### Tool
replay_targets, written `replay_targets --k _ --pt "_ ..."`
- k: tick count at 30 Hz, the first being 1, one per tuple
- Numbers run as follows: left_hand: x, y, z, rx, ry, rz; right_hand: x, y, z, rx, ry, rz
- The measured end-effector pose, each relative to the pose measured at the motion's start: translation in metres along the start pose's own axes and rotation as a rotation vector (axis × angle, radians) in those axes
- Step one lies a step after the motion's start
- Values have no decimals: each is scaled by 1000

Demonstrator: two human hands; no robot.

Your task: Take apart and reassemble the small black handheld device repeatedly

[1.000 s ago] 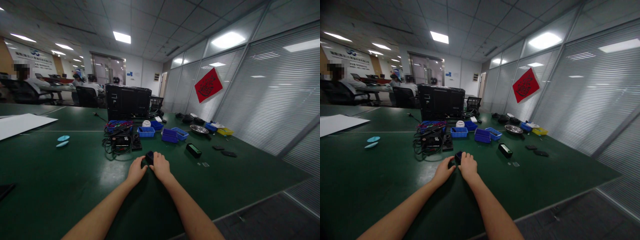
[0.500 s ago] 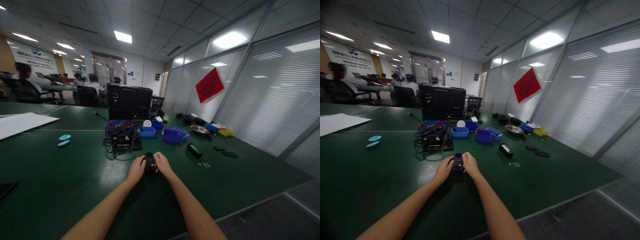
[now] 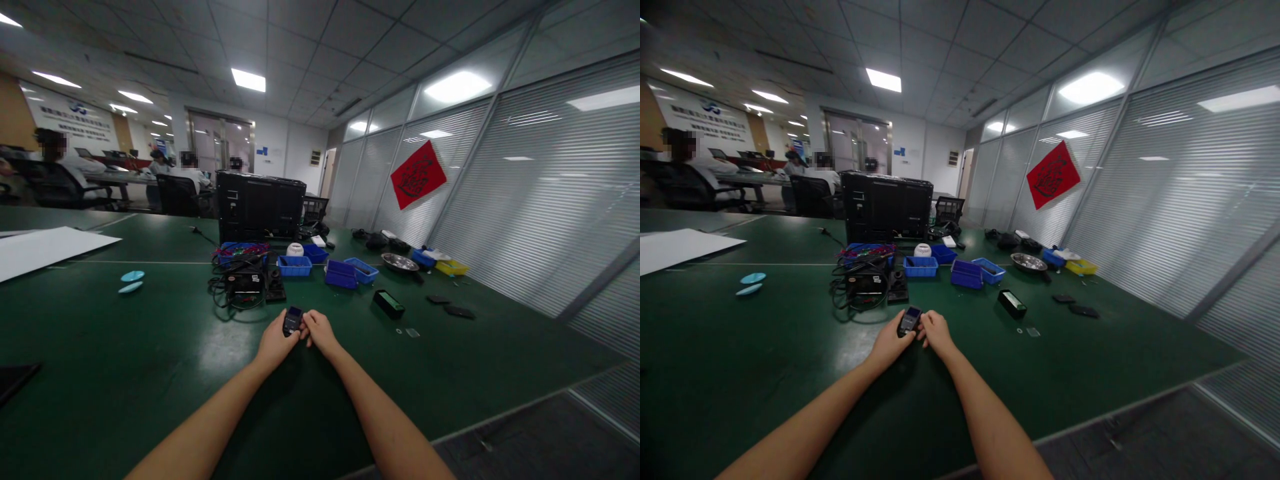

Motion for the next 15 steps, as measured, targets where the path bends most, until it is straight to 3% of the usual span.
replay_targets --k 7,15 --pt "1 7 0 -45 -42 -47 -23 9 4 -106 -126 -245" --pt "-6 12 -9 -115 -53 -50 -66 13 9 -183 -321 -341"
Point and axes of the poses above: each hand's wrist, its own z-axis towards the middle knuckle, its own x-axis out of the palm, y = z × x, the point moved 8 cm from there along z, towards the middle knuckle, and after that the axes turned 7 degrees about z, right-handed, at the moved point
